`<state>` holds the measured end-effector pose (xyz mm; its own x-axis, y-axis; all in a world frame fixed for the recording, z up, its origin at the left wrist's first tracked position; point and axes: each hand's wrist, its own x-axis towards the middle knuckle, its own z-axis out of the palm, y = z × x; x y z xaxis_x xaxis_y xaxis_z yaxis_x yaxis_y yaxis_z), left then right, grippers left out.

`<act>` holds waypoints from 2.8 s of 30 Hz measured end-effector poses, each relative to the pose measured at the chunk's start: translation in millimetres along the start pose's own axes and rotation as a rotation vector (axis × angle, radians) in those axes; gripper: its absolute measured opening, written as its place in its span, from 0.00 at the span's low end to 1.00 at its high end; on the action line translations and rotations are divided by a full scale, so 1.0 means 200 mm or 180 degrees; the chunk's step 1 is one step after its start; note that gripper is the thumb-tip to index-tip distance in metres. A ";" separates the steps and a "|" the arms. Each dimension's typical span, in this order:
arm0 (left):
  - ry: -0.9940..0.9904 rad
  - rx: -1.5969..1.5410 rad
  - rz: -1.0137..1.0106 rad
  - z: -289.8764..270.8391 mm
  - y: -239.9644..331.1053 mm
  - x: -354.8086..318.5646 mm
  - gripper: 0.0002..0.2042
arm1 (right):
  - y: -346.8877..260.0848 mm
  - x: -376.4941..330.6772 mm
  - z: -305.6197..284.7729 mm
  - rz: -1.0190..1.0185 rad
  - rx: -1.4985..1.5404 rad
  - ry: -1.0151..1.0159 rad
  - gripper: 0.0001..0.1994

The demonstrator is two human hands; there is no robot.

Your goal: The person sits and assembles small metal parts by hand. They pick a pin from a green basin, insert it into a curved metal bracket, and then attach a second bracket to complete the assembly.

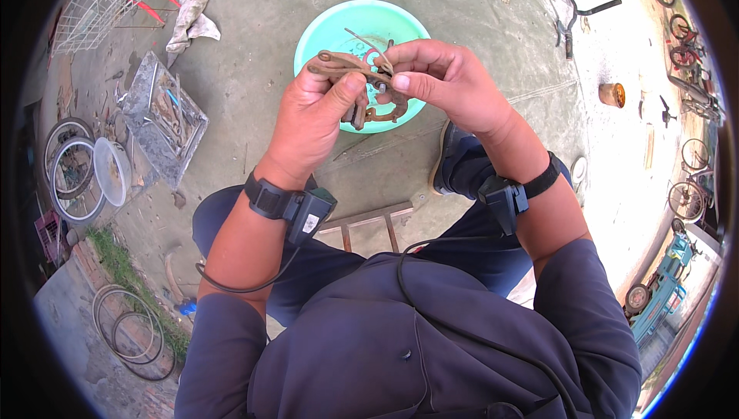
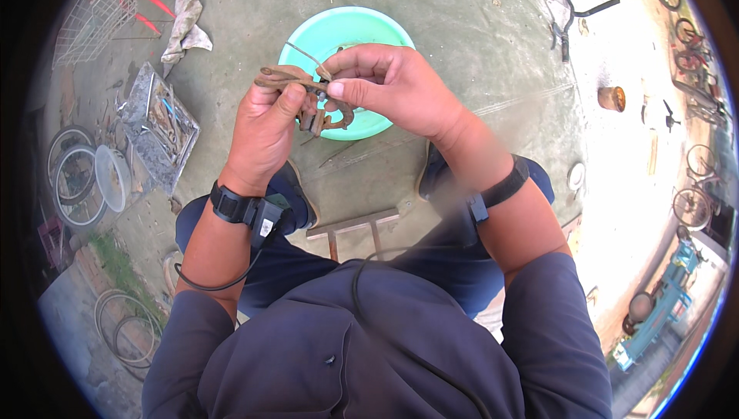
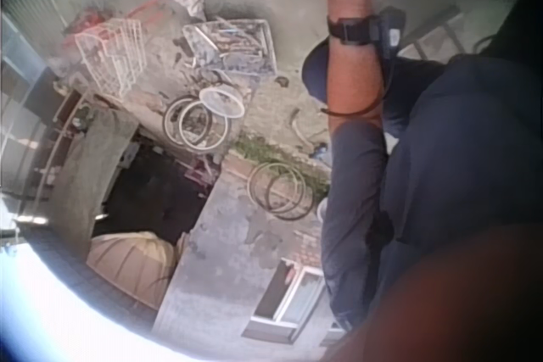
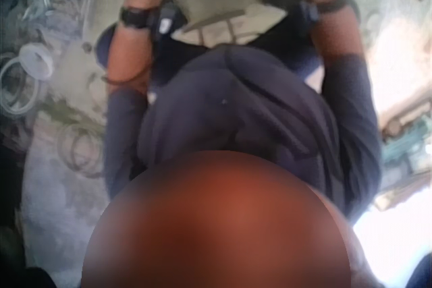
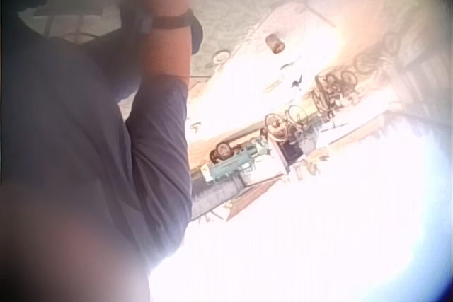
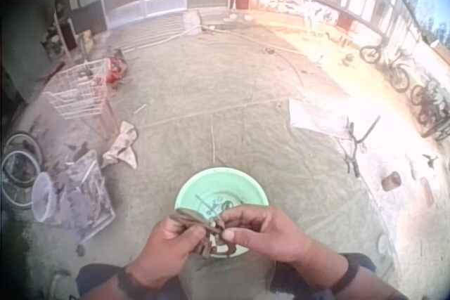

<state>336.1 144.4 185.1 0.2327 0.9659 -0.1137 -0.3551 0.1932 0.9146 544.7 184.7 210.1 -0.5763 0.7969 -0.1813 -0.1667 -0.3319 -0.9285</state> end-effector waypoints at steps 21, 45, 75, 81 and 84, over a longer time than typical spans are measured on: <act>-0.0080 -0.0064 0.0077 -0.02 -0.01 0.00 0.10 | 0.04 0.01 -0.01 -0.0037 -0.0083 0.0203 0.09; -0.0267 0.0113 0.0098 0.00 0.06 -0.01 0.12 | 0.06 0.01 -0.02 -0.0317 -0.0189 -0.0231 0.07; -0.0218 0.0163 0.0161 -0.03 0.07 0.00 0.12 | 0.04 0.02 -0.06 0.0287 0.0663 0.0220 0.07; -0.0194 0.0151 0.0176 -0.04 0.07 0.01 0.11 | 0.02 0.01 -0.06 0.0257 0.0793 0.0215 0.07; -0.0175 0.0182 0.0180 -0.04 0.07 0.01 0.11 | 0.00 0.01 -0.07 0.0160 0.0635 0.0156 0.06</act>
<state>324.1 150.6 194.4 0.2637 0.9637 -0.0411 -0.3173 0.1269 0.9398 554.7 192.7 205.5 -0.5492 0.7987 -0.2458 -0.2967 -0.4613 -0.8361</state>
